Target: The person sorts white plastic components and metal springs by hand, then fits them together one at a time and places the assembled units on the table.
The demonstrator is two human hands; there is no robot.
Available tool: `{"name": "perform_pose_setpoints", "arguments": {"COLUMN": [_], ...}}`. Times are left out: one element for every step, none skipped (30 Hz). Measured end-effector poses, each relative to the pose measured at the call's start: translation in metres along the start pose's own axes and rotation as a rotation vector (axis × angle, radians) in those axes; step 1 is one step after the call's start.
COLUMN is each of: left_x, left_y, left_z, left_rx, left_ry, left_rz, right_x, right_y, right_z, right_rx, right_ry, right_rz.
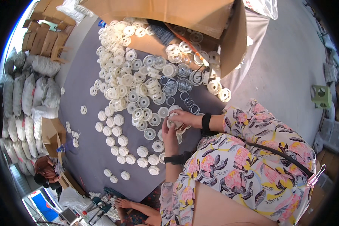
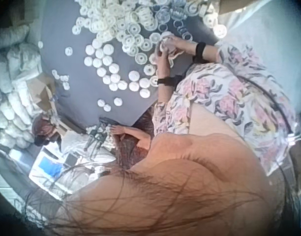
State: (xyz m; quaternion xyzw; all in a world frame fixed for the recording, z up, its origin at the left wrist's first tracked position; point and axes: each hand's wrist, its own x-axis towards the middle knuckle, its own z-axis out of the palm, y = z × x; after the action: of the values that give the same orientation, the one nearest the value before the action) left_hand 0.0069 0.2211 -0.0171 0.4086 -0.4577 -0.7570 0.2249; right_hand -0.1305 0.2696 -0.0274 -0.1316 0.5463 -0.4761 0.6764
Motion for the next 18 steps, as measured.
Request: {"name": "perform_pose_setpoints", "arguments": {"left_x": [0.004,0.004,0.006,0.008,0.01,0.014,0.015,0.016,0.018,0.023,0.028,0.036,0.044,0.051,0.055,0.053,0.052,0.059], "left_y": [0.0,0.0,0.001,0.007,0.011,0.01,0.012,0.015,0.018,0.018,0.008,-0.005,-0.012,-0.012,-0.01,-0.006,-0.003,-0.008], "left_z": [0.004,0.006,0.009,0.014,0.018,0.019,0.021,0.024,0.026,0.029,0.025,0.018,0.017,0.021,0.023,0.039,0.054,0.068], "left_rx": [-0.117,-0.233,-0.225,-0.25,-0.275,-0.216,-0.208,-0.402,-0.595,-0.651,-0.636,-0.53,-0.416,-0.233,-0.198,0.072,0.335,0.406], "left_ry": [-0.028,-0.046,-0.056,-0.075,-0.095,-0.12,-0.125,-0.125,-0.125,-0.162,-0.172,-0.121,-0.086,-0.08,-0.113,-0.232,-0.34,-0.417], "left_rz": [-0.035,-0.072,-0.08,-0.093,-0.106,-0.067,-0.073,-0.141,-0.21,-0.231,-0.236,-0.322,-0.41,-0.499,-0.507,-0.483,-0.441,-0.51], "right_x": [-0.001,-0.003,-0.003,-0.007,-0.006,-0.005,-0.007,-0.01,-0.01,-0.01,-0.012,-0.017,-0.025,-0.026,-0.028,-0.038,-0.054,-0.071], "right_y": [0.001,0.005,0.008,0.003,0.003,0.005,0.005,0.002,0.004,0.006,0.006,0.01,0.01,0.015,0.02,0.023,0.021,0.022], "right_z": [-0.013,-0.028,-0.04,-0.046,-0.053,-0.06,-0.066,-0.068,-0.075,-0.087,-0.091,-0.094,-0.102,-0.109,-0.117,-0.131,-0.141,-0.152], "right_rx": [0.012,0.168,0.322,0.368,0.381,0.51,0.635,0.696,0.707,0.624,0.543,0.527,0.546,0.504,0.463,0.487,0.536,0.586], "right_ry": [0.016,-0.089,-0.195,-0.223,-0.217,-0.288,-0.363,-0.385,-0.381,-0.356,-0.336,-0.237,-0.218,-0.251,-0.279,-0.246,-0.171,-0.094], "right_rz": [-0.007,-0.005,-0.006,0.02,0.014,0.034,0.056,0.058,0.048,0.038,0.029,0.009,-0.019,-0.015,-0.013,-0.041,-0.112,-0.184]}}
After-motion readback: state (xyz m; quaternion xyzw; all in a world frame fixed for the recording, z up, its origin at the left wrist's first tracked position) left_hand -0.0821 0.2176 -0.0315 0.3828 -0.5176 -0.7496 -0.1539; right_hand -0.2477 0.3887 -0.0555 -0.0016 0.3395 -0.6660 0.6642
